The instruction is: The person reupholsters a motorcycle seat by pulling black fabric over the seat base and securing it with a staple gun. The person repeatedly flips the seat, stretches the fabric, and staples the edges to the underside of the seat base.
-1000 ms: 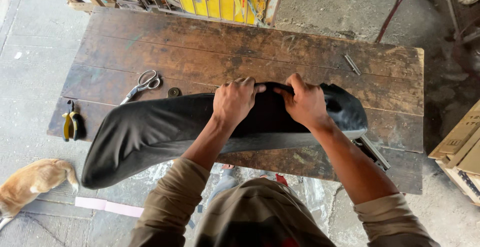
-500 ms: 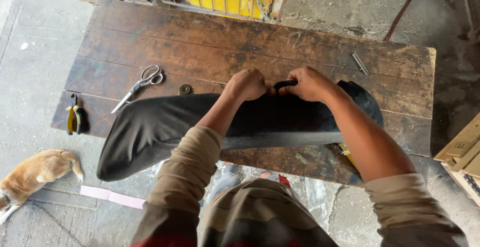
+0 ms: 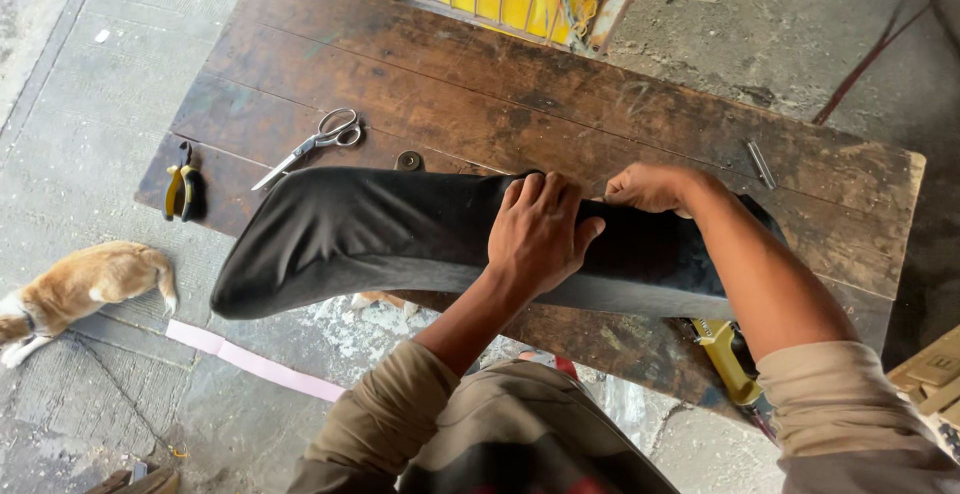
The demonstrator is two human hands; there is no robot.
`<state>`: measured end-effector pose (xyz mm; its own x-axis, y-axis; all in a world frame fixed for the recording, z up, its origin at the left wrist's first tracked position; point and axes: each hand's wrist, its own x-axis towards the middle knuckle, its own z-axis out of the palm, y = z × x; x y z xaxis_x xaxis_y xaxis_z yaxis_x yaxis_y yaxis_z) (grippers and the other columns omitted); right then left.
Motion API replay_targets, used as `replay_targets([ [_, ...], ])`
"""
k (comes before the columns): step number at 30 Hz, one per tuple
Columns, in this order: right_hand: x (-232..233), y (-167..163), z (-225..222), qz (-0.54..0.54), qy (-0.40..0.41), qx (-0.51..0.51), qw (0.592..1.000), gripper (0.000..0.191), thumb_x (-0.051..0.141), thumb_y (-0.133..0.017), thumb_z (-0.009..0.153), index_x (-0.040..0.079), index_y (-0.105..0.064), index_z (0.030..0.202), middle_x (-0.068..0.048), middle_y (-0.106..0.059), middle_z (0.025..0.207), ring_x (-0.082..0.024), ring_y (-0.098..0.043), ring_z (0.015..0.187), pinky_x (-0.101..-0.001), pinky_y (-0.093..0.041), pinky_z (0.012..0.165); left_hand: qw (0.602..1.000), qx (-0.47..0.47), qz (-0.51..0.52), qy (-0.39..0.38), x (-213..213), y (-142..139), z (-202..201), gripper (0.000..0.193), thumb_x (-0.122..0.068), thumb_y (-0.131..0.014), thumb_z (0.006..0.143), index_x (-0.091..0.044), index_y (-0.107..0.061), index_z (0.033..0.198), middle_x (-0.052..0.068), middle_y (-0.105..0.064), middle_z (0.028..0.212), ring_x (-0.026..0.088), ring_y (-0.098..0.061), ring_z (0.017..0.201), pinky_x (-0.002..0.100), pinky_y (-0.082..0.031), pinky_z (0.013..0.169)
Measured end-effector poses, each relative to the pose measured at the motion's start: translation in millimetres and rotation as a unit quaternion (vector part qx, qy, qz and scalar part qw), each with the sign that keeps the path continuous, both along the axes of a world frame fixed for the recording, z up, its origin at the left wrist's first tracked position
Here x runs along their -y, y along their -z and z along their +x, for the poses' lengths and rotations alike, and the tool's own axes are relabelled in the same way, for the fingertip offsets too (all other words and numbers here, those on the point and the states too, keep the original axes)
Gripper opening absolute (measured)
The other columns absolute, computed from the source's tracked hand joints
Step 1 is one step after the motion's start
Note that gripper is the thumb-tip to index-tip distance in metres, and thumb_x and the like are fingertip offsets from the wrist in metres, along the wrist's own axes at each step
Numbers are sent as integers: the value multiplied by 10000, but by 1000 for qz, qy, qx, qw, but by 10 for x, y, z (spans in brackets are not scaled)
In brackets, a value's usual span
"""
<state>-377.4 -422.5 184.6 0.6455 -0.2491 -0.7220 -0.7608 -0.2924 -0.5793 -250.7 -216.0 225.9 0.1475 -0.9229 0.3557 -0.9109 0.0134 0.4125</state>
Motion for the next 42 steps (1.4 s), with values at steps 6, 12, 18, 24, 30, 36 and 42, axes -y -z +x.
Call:
replay_targets([
  [6,117,56,2,-20,59,-105,993,211,252,-665,938,67,-766,922,-34,-695,827,-172,-562,758,-386,-450,696,998,-1,64,-8,197,17,26,423,-459,-609,979,-54,-693,1069,108,-657,1116,283,-575,1092,448,-430,962],
  [12,-92,-213,78,-386,135,106,906,632,456,-960,593,66,-662,991,-140,-742,947,-287,-680,851,-434,-536,739,998,12,39,-53,356,168,87,400,-458,-579,922,-118,-730,1069,70,-687,1131,272,-576,1110,450,-424,922],
  [18,-1179,-657,-242,-489,-81,134,858,1238,832,-780,505,23,-471,1389,-252,-492,1360,-441,-483,1286,-592,-407,1066,995,25,41,-82,397,191,117,389,-442,-565,918,-128,-731,1077,38,-694,1159,228,-572,1137,420,-430,921],
  [24,-1272,-508,-84,-533,-50,96,839,1287,878,-708,515,34,-448,1450,-221,-441,1425,-431,-442,1313,-571,-390,1098,994,30,75,-75,431,210,111,396,-432,-548,948,-117,-728,1108,22,-697,1151,221,-579,1117,399,-437,919],
  [30,-1048,-395,-81,-522,-118,32,844,1260,910,-734,450,39,-499,1330,-145,-539,1334,-338,-478,1307,-489,-384,1137,994,11,78,-82,424,181,101,411,-447,-545,940,-120,-739,1095,23,-710,1165,222,-591,1156,391,-445,950],
  [36,-988,-417,-21,-485,-137,31,863,1264,910,-744,472,16,-505,1333,-192,-618,1191,-358,-558,1196,-504,-457,1038,987,9,153,-52,446,46,150,377,-430,-508,946,-172,-772,1019,23,-733,1105,226,-602,1139,405,-438,908],
  [42,-901,-445,-45,-419,-95,97,898,1316,890,-710,401,39,-516,1386,-202,-660,1205,-385,-669,1095,-502,-567,898,961,17,277,-12,544,129,174,388,-425,-467,1018,-200,-783,1015,5,-768,958,187,-694,950,384,-469,820],
])
